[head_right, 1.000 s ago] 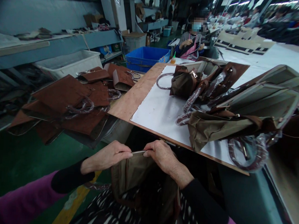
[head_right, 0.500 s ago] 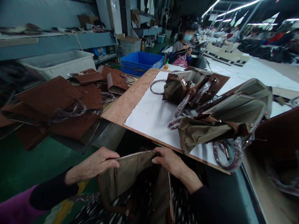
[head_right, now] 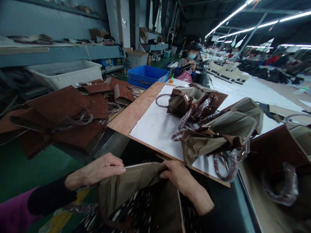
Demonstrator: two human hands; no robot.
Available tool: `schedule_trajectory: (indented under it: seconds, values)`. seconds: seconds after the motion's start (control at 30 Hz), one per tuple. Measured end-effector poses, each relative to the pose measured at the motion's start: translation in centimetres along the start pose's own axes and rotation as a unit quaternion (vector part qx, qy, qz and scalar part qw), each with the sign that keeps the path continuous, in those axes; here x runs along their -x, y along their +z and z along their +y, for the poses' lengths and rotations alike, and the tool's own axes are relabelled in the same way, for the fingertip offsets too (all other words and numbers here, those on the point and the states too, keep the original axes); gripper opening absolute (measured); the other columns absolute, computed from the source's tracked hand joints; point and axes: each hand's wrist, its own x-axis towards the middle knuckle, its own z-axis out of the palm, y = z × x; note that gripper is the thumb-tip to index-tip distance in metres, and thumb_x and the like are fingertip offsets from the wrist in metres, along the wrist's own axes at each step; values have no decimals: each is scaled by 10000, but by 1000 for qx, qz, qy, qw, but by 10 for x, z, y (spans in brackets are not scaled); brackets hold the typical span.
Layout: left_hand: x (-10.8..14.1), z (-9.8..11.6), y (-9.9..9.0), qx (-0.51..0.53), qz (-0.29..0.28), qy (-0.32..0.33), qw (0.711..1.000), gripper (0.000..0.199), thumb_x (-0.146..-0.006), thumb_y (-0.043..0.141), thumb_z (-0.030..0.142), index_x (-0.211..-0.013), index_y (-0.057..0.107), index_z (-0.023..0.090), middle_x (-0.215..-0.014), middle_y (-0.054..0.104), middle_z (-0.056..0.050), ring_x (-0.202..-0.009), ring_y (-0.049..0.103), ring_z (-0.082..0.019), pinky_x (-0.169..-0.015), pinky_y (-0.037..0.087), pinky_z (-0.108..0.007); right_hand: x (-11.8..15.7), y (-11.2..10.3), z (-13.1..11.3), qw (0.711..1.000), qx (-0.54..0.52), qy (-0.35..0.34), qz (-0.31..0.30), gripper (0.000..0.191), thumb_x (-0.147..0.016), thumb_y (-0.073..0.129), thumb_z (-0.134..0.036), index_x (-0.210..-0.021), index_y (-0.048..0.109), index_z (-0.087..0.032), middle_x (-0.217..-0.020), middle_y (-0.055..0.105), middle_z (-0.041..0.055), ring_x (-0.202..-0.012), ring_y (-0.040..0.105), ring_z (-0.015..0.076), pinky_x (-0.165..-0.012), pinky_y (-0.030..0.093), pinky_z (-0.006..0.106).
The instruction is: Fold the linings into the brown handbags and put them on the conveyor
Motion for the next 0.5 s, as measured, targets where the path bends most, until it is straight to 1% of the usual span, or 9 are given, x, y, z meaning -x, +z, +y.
schedule_trajectory:
  seconds: [0.07,0.1,0.17,0.27,0.33,0.4,0.43,0.47,0.5]
  values:
    - [1,19,-6,-28,13,17,999,368,-834,418,389,-582,461,124,-553,293,36,-525,280,-78,-458,194,-206,11,-6,-33,992,95,-26,83,322,-685,581,-143,-1002,603,-197,-962,654,65,-945,561,234,-819,384,310]
    - [1,30,-9,-45,17,29,998,375,-836,413,387,-579,473,120,-547,297,37,-516,275,-76,-454,193,-208,16,-9,-51,984,128,-55,107,353,-685,577,-114,-1028,591,-196,-998,643,77,-967,551,229,-840,373,312]
    - [2,51,-13,-79,20,54,995,387,-843,407,366,-565,493,111,-532,307,39,-499,261,-71,-448,194,-210,23,-10,-82,973,156,-126,117,322,-708,546,-86,-1011,591,-185,-974,643,75,-951,555,208,-819,376,292]
    - [6,83,-17,-129,9,92,987,348,-840,437,306,-592,559,95,-526,386,37,-502,318,-70,-474,245,-199,25,-10,-109,968,145,-182,98,203,-729,502,-84,-851,631,-184,-781,660,30,-731,578,158,-639,375,234]
    - [12,102,-25,-157,-13,120,980,293,-833,472,297,-674,616,97,-575,487,24,-542,407,-81,-523,301,-189,23,-11,-110,969,125,-190,99,183,-730,479,-94,-721,643,-173,-644,641,13,-597,542,137,-555,340,227]
    - [21,118,-39,-176,-16,152,972,262,-824,506,330,-756,643,117,-681,571,6,-627,486,-103,-591,350,-187,21,-15,-102,973,61,-191,119,186,-729,482,-134,-651,649,-164,-576,621,8,-559,519,138,-533,341,229]
    - [27,123,-48,-178,4,169,969,259,-818,516,353,-797,646,131,-753,597,-2,-689,514,-118,-634,371,-189,21,-17,-95,973,1,-192,128,183,-728,490,-166,-653,657,-162,-584,626,11,-575,527,146,-546,363,232]
    - [32,126,-59,-176,45,186,966,261,-813,523,374,-842,643,144,-834,609,-10,-762,531,-135,-685,385,-197,20,-19,-87,968,-76,-194,138,176,-724,504,-202,-674,667,-161,-613,641,16,-607,546,159,-575,394,240]
    - [36,124,-70,-167,105,201,959,273,-810,523,392,-891,634,156,-910,609,-17,-832,535,-152,-735,391,-209,19,-21,-77,957,-158,-190,149,171,-714,526,-239,-695,675,-158,-644,655,22,-643,565,173,-612,422,256]
